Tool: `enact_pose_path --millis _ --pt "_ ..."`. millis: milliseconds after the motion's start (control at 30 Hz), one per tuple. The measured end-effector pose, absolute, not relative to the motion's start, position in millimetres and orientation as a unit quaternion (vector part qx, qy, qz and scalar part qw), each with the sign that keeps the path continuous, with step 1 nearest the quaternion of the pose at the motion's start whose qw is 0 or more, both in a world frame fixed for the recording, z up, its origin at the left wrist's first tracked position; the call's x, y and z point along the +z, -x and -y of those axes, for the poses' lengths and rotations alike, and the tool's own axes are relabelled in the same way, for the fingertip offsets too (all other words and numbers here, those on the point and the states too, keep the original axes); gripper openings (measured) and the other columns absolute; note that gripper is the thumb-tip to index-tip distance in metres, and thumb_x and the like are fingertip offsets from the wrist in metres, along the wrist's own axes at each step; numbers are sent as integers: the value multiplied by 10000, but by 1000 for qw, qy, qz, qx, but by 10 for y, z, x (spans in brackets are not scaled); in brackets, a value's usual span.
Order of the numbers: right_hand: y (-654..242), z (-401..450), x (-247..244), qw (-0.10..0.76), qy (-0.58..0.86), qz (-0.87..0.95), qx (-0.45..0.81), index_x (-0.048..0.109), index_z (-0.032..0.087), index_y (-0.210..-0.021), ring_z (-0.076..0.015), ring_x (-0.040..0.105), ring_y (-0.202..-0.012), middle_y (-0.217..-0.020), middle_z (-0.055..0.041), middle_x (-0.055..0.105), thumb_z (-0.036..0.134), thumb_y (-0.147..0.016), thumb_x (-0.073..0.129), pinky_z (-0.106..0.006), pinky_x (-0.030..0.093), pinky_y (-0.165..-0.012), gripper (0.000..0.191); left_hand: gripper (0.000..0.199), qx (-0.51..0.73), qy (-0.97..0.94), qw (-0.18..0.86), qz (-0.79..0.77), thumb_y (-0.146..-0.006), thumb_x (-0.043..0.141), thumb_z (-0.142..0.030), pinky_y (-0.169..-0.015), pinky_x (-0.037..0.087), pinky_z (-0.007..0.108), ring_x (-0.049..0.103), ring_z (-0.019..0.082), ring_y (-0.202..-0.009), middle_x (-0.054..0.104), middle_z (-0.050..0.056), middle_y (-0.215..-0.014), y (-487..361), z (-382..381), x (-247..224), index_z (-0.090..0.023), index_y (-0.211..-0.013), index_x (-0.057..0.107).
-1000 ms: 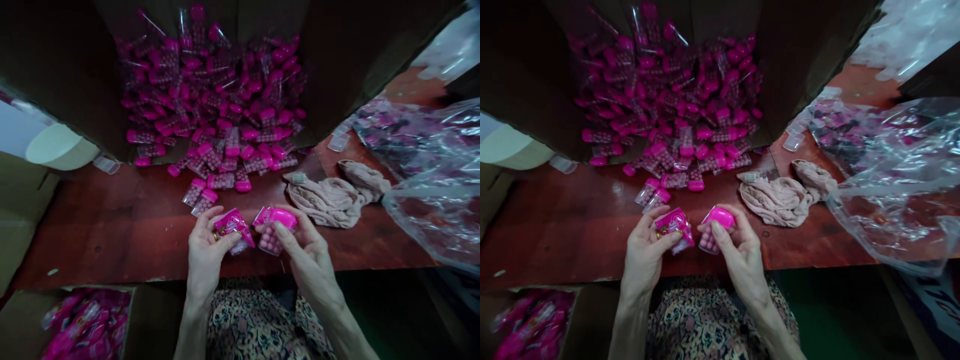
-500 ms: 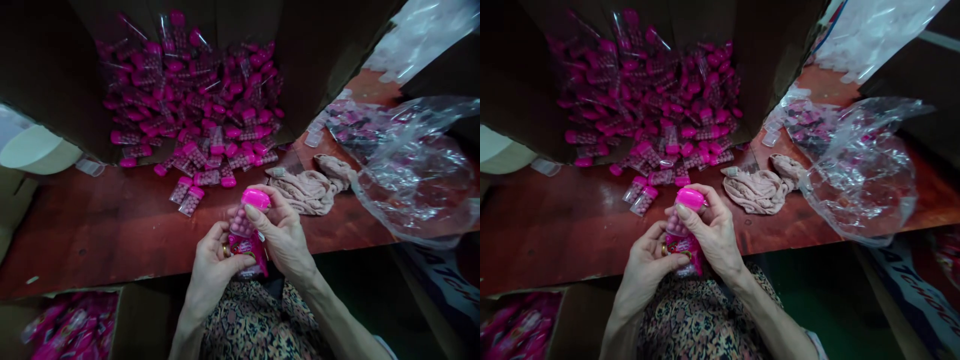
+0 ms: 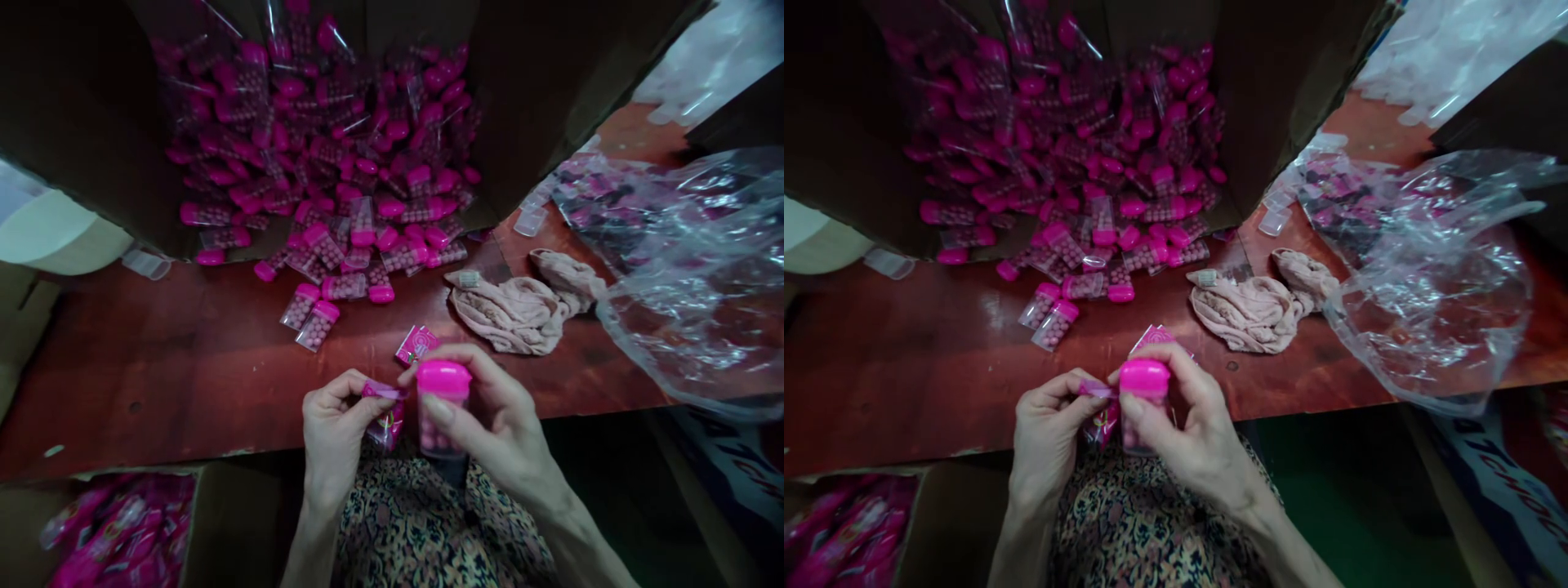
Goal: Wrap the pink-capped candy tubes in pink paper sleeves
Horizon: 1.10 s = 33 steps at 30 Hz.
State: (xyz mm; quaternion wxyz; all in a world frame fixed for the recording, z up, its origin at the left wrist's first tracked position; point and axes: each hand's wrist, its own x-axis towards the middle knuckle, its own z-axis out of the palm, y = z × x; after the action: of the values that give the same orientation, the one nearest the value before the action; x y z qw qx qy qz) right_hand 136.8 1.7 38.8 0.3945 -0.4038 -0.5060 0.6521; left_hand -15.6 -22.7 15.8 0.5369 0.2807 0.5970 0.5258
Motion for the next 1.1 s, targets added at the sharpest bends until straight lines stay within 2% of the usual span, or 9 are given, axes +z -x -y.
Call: enact_pose_path --millis 100,200,367,567,700,867,967,1033,1100 --pt "-1370 83 401 379 398 636 542 545 253 -1075 -165 647 -807 -1015 -46 644 188 -838 587 -295 548 -709 249 101 552 -261 529 -589 -601 749 -136 -499 404 179 522 89 -531 604 -18 -555 160 219 127 -160 -547 668" --pt "-1364 123 363 383 373 700 473 506 263 -1148 -180 597 -1013 -1082 -38 628 139 -832 579 -305 485 -881 346 113 559 -255 535 -580 -595 742 -118 -512 409 181 526 92 -540 597 -21 -554 165 219 103 -160 -536 655" --pt "-1367 93 327 355 347 735 462 479 250 -1155 -162 576 -1032 -1097 -35 610 122 -843 558 -279 462 -896 346 143 543 -275 561 -561 -582 752 -84 -524 389 176 500 81 -554 578 -33 -569 194 224 125 -160 -535 641" --pt "-1417 50 359 322 340 761 449 505 232 -1078 -191 551 -1034 -1111 -65 550 157 -854 552 -321 460 -881 240 129 514 -278 598 -549 -594 744 -87 -512 367 186 490 84 -541 579 -24 -556 229 216 152 -155 -541 648" --pt "-1423 81 309 288 339 776 448 487 231 -1103 -183 545 -1060 -1157 -68 536 145 -863 539 -310 454 -901 260 133 523 -226 622 -537 -580 763 -111 -481 356 168 472 67 -501 572 -32 -521 204 214 114 -155 -527 648" --pt "-1380 82 213 308 318 798 408 472 201 -1140 -174 544 -1079 -1171 -87 544 104 -864 524 -288 465 -906 297 168 533 -152 655 -514 -501 835 -194 -495 400 154 514 61 -503 614 -22 -547 208 207 82 -143 -545 681" --pt "-1369 39 203 328 323 792 402 491 181 -1121 -165 558 -1053 -1126 -89 566 97 -866 518 -271 471 -898 269 273 538 -148 681 -473 -452 864 -263 -556 447 164 573 85 -587 665 0 -653 244 237 98 -145 -658 728" --pt "-1374 8 205 348 336 780 397 510 174 -1097 -165 562 -1042 -1098 -87 583 102 -861 535 -270 466 -903 248 467 536 -162 708 -430 -394 885 -263 -674 490 204 629 139 -726 708 30 -803 266 276 103 -167 -829 745" --pt "-1379 -16 198 360 346 768 400 532 173 -1068 -163 572 -1014 -1078 -82 591 110 -850 559 -266 468 -890 228 590 528 -180 725 -404 -421 878 -207 -786 491 242 645 181 -864 717 54 -957 276 321 90 -198 -988 717"
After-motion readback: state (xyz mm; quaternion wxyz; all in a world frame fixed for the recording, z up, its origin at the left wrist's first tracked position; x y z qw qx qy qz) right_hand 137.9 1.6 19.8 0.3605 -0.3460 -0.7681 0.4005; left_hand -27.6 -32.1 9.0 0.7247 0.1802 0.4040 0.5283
